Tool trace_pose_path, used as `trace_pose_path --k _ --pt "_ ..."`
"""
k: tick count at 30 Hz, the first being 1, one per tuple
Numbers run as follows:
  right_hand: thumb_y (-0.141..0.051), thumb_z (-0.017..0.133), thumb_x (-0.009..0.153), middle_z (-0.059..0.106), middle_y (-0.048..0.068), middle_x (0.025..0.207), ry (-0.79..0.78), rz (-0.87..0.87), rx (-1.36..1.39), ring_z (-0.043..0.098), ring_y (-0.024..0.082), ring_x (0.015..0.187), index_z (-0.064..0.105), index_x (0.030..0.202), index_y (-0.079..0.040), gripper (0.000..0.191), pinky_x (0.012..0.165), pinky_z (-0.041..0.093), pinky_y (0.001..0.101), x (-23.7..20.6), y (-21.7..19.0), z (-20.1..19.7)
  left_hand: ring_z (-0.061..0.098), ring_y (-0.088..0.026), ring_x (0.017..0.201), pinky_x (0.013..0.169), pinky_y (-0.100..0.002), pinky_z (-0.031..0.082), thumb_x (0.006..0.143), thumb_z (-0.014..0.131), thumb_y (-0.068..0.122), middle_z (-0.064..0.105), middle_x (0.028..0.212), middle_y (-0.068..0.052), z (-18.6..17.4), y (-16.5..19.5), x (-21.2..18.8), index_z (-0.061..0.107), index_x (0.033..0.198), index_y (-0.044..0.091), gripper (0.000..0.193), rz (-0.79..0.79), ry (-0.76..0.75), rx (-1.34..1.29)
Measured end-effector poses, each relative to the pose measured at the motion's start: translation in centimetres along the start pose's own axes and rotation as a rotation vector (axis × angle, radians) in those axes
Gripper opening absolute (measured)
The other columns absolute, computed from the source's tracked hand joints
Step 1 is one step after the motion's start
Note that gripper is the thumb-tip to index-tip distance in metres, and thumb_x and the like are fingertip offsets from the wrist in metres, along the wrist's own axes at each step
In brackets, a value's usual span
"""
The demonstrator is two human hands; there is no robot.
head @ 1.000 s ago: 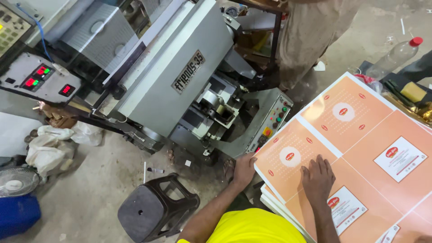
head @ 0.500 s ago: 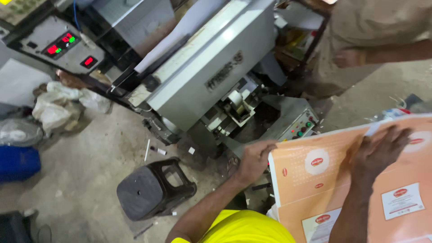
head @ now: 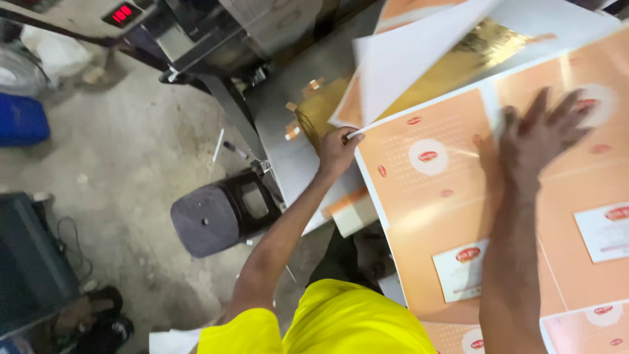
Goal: The person repeatedly picks up large printed sheets and feeds them into a printing machine. They handle the sheets one at a time, placing them onto the machine's input tray and then stacking the processed sheets on the right side.
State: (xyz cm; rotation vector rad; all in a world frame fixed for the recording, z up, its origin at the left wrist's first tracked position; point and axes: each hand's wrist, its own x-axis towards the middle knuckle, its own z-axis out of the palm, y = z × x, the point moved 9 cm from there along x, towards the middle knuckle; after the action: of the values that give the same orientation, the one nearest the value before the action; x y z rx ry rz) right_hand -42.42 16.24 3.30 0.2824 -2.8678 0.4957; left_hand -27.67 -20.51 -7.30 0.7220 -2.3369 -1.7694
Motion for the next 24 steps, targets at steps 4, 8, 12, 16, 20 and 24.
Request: trace_pose_path --k 4,8,12,16,20,24 --pt "-0.055 0.061 0.106 0.017 0.037 0.169 -0.228 -0.052 -0.025 0.005 0.06 0.154 0.052 0.158 -0.008 0.071 0.116 0.001 0.0803 0.4 -4.1 11.1 0.066 -0.031 0.096 0.087 -0.04 0.051 0.088 0.072 0.015 0.071 0.098 -0.015 -1.1 -6.5 1.2 0.075 0.102 0.002 0.019 0.184 0.107 0.385" --pt "-0.054 0.058 0.108 0.014 0.036 0.17 -0.384 -0.09 0.053 0.003 0.059 0.155 0.044 0.162 -0.007 0.073 0.116 0.0 0.0797 1.8 -8.1 17.2 0.059 -0.033 0.115 0.107 -0.048 0.039 0.093 0.068 0.016 0.068 0.109 -0.014 -2.9 -9.5 1.2 0.072 0.106 0.006 0.017 0.235 0.257 0.625" --pt "-0.049 0.062 0.108 0.012 0.033 0.173 -0.429 -0.136 0.138 0.001 0.057 0.157 0.038 0.167 -0.007 0.076 0.12 0.002 0.0776 3.3 -11.8 19.5 0.056 -0.034 0.118 0.108 -0.052 0.031 0.093 0.068 0.016 0.066 0.11 -0.013 -6.4 -10.7 2.3 0.07 0.112 0.006 0.021 0.121 0.391 0.67" --pt "-0.042 0.069 0.112 0.014 0.028 0.176 -0.397 -0.177 0.222 0.004 0.054 0.161 0.036 0.168 -0.004 0.076 0.124 0.004 0.0744 2.8 -13.6 18.3 0.058 -0.032 0.115 0.106 -0.053 0.035 0.09 0.072 0.019 0.068 0.105 -0.009 -9.5 -12.4 4.8 0.071 0.107 0.012 0.019 0.044 0.388 0.567" --pt "-0.022 0.075 0.113 0.026 0.024 0.177 -0.228 -0.292 0.341 0.018 0.049 0.162 0.035 0.169 -0.003 0.071 0.131 0.018 0.0632 -2.1 -13.1 10.6 0.061 -0.033 0.109 0.101 -0.051 0.043 0.088 0.075 0.02 0.07 0.104 -0.011 -12.6 -13.2 8.4 0.073 0.104 0.013 0.018 -0.021 0.299 0.547" --pt "0.001 0.077 0.111 0.06 0.021 0.151 -0.008 -0.199 0.212 0.057 0.04 0.141 0.052 0.151 0.001 0.047 0.117 0.049 0.0445 -10.2 -8.2 -2.0 0.06 -0.043 0.108 0.094 -0.055 0.047 0.078 0.077 0.013 0.067 0.112 -0.023 -16.9 -7.0 10.9 0.071 0.107 0.003 0.031 0.152 0.258 0.698"
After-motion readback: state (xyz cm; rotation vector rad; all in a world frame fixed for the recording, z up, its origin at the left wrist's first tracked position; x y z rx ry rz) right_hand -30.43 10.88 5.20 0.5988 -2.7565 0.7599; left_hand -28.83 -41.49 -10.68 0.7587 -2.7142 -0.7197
